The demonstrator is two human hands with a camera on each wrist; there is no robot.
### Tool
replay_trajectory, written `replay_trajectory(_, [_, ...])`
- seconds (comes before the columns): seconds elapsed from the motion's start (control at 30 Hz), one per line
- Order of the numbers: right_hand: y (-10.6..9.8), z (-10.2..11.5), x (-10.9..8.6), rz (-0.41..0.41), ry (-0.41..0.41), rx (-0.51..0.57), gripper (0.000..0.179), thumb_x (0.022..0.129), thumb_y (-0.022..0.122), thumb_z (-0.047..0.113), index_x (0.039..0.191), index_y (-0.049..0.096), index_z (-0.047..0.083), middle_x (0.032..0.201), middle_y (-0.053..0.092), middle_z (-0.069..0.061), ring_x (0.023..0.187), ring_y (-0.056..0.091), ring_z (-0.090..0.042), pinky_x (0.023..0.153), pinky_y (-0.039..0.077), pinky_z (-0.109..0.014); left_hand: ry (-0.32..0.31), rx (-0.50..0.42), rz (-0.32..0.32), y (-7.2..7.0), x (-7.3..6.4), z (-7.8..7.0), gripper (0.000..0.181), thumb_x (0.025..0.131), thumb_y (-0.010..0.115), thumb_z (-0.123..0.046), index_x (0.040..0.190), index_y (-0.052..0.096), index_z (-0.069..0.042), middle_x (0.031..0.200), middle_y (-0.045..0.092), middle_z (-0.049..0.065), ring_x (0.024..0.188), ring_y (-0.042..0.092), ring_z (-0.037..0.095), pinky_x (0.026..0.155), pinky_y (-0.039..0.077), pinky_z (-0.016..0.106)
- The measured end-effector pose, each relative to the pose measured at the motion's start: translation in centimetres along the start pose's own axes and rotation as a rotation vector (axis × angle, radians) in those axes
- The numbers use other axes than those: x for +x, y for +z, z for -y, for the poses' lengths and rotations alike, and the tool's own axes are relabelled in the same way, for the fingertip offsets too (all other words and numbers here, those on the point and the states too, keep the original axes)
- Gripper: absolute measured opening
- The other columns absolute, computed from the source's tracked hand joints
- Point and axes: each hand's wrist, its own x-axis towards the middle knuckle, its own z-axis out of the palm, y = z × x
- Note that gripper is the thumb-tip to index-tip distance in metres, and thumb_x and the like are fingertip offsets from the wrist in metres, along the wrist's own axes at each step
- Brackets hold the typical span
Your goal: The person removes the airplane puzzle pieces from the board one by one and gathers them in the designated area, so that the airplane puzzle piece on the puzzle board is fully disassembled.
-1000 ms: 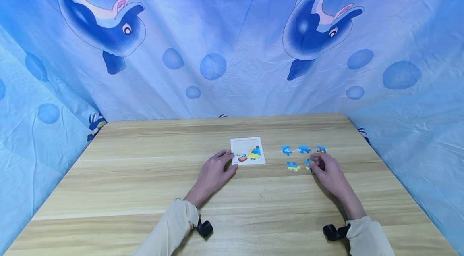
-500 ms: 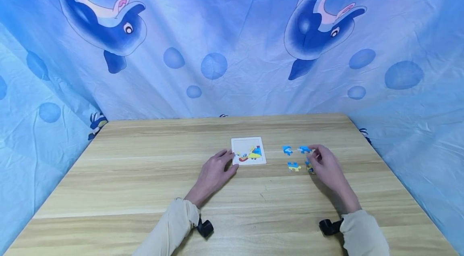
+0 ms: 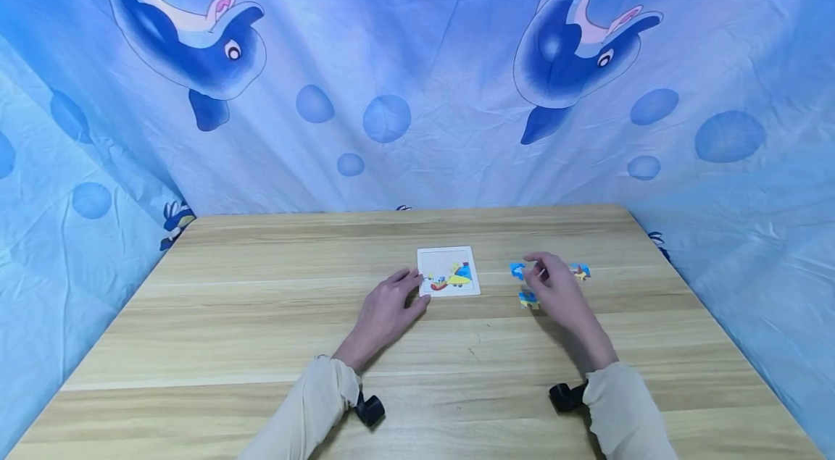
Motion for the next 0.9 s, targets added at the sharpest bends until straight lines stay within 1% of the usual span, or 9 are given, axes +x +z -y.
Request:
replay_trajectory(0.2, [0.9,0.8,0.6,0.032,0.013,0.011,0.031,0.097,0.056,0.011,0.124,0.054,-0.005,0.09,0.055,-0.009,0.078,0.053,-0.02,0.062,0.048,-0.024,0.0,-0.004,0.001,-0.1,0.0,-0.1,0.04,0.092,0.059,-0.036,0.122,0.067,-0.011,0.128,0.063,0.009,0.123,0.054,0.025,0.098,0.048,0.04])
replay_trajectory(0.33, [1.6,1.3,1.1,0.046,0.004,0.023,0.031,0.097,0.055,0.012,0.123,0.054,-0.004,0.09,0.055,-0.008,0.077,0.053,-0.02,0.062,0.048,-0.024,0.003,-0.003,-0.005,-0.1,0.0,0.0,0.039,0.092,0.059,-0.036,0.121,0.067,-0.011,0.128,0.063,0.008,0.123,0.055,0.025,0.098,0.048,0.04])
replay_trajectory(0.57, [3.2,2.0,2.2,0.06,-0.006,0.042,0.03,0.096,0.057,0.009,0.124,0.055,-0.003,0.089,0.055,-0.006,0.076,0.053,-0.018,0.061,0.047,-0.025,-0.008,-0.006,0.005,-0.1,0.0,0.0,0.04,0.092,0.059,-0.036,0.122,0.067,-0.011,0.128,0.062,0.009,0.124,0.054,0.025,0.098,0.048,0.04])
replay_trajectory(0.73, [4.2,2.8,2.8,0.078,0.004,0.056,0.029,0.096,0.057,0.008,0.123,0.055,-0.002,0.089,0.055,-0.006,0.078,0.054,-0.019,0.064,0.049,-0.027,-0.01,-0.011,0.002,-0.2,0.0,-0.1,0.04,0.092,0.06,-0.035,0.122,0.067,-0.011,0.128,0.062,0.009,0.124,0.054,0.025,0.098,0.047,0.04])
replay_trajectory(0.9, [5.2,3.4,3.4,0.096,0.012,0.054,0.03,0.095,0.057,0.007,0.124,0.055,-0.002,0.092,0.056,-0.007,0.083,0.056,-0.019,0.07,0.051,-0.03,-0.012,-0.014,0.01,-0.3,-0.1,-0.1,0.041,0.092,0.059,-0.036,0.123,0.066,-0.011,0.128,0.062,0.009,0.124,0.054,0.025,0.099,0.047,0.04])
